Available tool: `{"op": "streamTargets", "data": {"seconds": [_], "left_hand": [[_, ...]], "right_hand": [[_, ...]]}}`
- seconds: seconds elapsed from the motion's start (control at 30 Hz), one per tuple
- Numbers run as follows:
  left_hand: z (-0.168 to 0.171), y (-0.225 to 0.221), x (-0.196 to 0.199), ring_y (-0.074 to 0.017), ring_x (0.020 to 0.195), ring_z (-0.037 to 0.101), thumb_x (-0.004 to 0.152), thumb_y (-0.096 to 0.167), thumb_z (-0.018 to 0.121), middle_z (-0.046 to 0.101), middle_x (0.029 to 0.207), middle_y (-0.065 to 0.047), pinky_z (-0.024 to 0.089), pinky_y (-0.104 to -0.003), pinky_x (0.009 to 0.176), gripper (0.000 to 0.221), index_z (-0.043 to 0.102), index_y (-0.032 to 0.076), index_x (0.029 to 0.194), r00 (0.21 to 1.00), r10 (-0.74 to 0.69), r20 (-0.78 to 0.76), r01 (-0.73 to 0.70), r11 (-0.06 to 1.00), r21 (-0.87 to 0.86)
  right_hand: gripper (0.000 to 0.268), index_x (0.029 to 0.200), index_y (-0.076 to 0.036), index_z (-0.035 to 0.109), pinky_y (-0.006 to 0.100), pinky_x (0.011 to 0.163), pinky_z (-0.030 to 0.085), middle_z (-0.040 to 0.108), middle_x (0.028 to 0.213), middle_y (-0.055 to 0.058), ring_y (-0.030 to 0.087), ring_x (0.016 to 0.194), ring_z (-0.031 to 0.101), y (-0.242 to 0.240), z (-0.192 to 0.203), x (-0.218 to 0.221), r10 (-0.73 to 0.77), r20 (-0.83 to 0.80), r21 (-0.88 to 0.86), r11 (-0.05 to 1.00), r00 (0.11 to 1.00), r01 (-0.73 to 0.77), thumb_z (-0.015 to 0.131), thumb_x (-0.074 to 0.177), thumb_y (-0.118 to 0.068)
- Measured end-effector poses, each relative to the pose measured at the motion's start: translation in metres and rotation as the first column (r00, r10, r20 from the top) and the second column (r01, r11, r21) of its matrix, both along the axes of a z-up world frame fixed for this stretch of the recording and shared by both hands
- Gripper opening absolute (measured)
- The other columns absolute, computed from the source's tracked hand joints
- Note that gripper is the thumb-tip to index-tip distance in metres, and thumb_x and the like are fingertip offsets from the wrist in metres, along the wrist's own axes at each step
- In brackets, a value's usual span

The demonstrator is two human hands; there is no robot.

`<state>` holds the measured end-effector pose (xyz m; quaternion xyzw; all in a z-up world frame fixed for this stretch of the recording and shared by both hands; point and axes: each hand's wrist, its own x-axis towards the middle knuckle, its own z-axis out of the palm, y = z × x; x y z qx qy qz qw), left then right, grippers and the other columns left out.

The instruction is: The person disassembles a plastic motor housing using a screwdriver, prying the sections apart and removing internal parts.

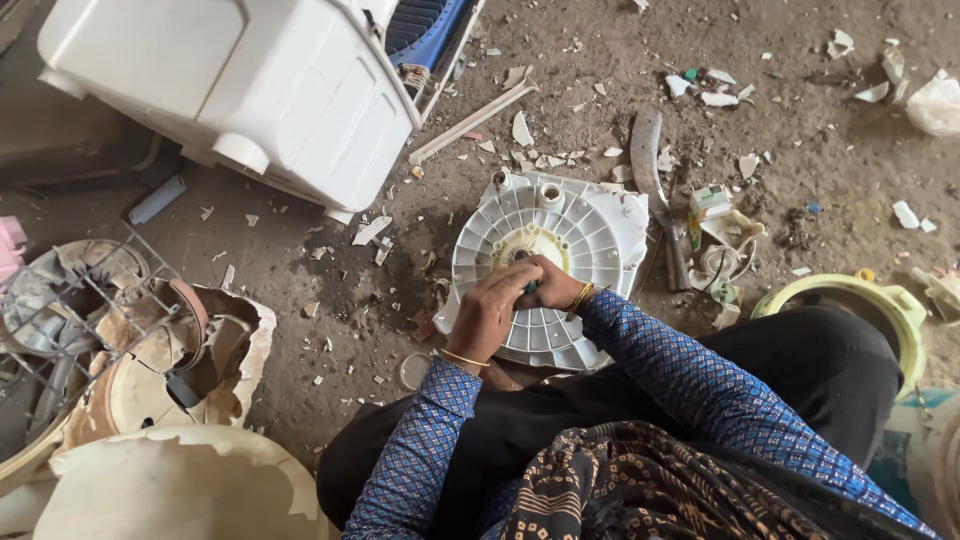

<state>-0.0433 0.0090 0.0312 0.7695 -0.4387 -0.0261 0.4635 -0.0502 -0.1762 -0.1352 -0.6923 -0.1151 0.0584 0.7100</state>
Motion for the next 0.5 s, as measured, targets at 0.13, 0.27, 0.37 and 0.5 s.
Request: {"op": "streamTargets", "data": {"seconds": [0.13, 0.27, 0.37, 0.5], "left_hand": [[0.009, -0.005, 0.004, -0.0323, 0.119, 0.069, 0.090, -0.005, 0.066, 0.072, 0.125, -0.014, 0.057, -0.041, 0.100, 0.036, 0.070, 0.005, 0.125, 0.992, -0.121, 0.046, 0.119, 0.992, 0.041], [0.001, -0.008, -0.004, -0.0319, 0.115, 0.071, 0.090, 0.008, 0.073, 0.074, 0.120, -0.013, 0.057, -0.040, 0.097, 0.033, 0.071, 0.006, 0.123, 0.996, -0.061, 0.060, 0.060, 0.998, 0.018], [-0.009, -0.015, -0.008, -0.0323, 0.103, 0.071, 0.086, 0.019, 0.080, 0.074, 0.108, -0.013, 0.058, -0.041, 0.089, 0.032, 0.072, 0.006, 0.113, 0.968, 0.183, 0.173, -0.187, 0.982, 0.004], [-0.012, -0.017, -0.003, -0.0291, 0.092, 0.073, 0.086, 0.028, 0.082, 0.074, 0.100, -0.011, 0.059, -0.040, 0.080, 0.033, 0.071, 0.004, 0.106, 0.920, 0.351, 0.173, -0.362, 0.931, 0.037]], "right_hand": [[0.049, 0.118, 0.000, 0.071, 0.036, 0.097, 0.056, 0.075, 0.114, 0.012, 0.020, 0.105, 0.069, -0.010, -0.001, 0.001, 0.152, 0.078, -0.016, 0.988, 0.985, -0.151, 0.086, 0.072, -0.008], [0.052, 0.122, 0.000, 0.069, 0.037, 0.099, 0.056, 0.074, 0.118, 0.012, 0.022, 0.108, 0.070, -0.010, -0.009, 0.005, 0.145, 0.148, -0.006, 0.989, 0.978, -0.145, 0.083, 0.072, -0.011], [0.054, 0.127, -0.001, 0.064, 0.039, 0.100, 0.055, 0.071, 0.118, 0.014, 0.024, 0.111, 0.069, 0.014, -0.002, 0.000, -0.156, 0.159, 0.021, 0.988, 0.975, 0.155, 0.080, 0.078, -0.015], [0.071, 0.138, 0.003, 0.045, 0.042, 0.098, 0.052, 0.057, 0.125, 0.023, 0.032, 0.119, 0.061, 0.072, 0.011, -0.034, -0.574, 0.302, -0.030, 0.792, 0.761, 0.609, 0.076, 0.078, -0.019]]}}
